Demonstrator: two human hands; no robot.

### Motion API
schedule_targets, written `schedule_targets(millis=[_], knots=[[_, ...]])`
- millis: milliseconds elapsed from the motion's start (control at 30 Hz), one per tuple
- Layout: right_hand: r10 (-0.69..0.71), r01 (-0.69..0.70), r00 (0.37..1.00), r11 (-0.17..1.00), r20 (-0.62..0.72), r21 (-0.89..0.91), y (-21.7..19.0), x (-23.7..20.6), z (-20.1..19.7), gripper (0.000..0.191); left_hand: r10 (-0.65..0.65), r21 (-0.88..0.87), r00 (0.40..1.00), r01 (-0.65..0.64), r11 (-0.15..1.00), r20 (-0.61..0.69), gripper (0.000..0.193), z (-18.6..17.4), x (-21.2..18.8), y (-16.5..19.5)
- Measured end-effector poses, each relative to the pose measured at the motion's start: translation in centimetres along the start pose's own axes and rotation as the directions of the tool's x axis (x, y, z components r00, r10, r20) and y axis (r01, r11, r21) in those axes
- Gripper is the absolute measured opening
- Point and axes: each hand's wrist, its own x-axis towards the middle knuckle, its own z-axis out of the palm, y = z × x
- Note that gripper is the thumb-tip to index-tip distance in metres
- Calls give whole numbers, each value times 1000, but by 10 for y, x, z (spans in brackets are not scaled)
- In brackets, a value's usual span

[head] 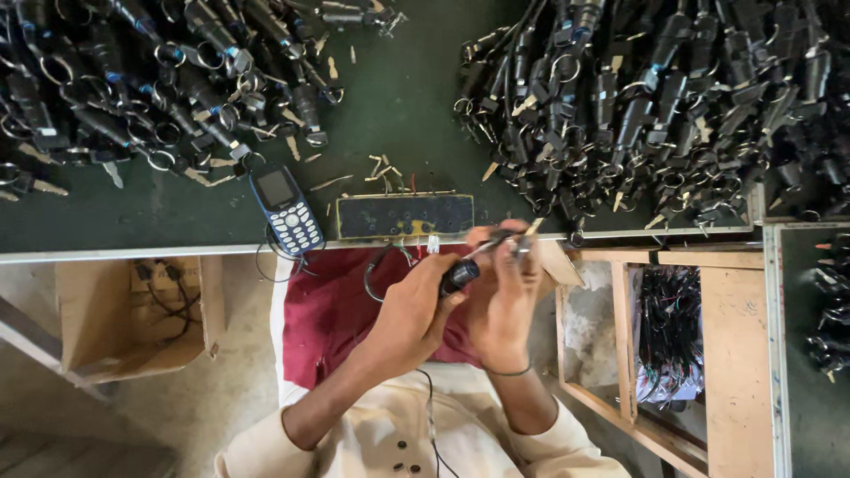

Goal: The person picks black cable connectors from large piles on the workbench, twists and joins their wires by hand, and plugs the connector ends into a small test board on the bench to check them, placing finished pieces back onto the piles.

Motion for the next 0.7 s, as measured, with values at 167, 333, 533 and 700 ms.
schedule_targets(millis=[167,333,533,700], knots=[[-156,160,987,975,38,-152,3,-1,-10,22,-45,-24,999,45,999,0,39,-1,-2,0],[-190,259,961,875,202,-409,-1,-8,-5,18,-111,-61,994,111,992,1,38,-5,-6,-3],[-41,314,916,690,398,-653,-28,3,-9,17,-73,-28,993,76,997,96,39,-8,-1,-5],[-180,218,974,908,137,-357,-13,-5,3,18,-106,-64,994,105,992,-4,41,-6,6,2]])
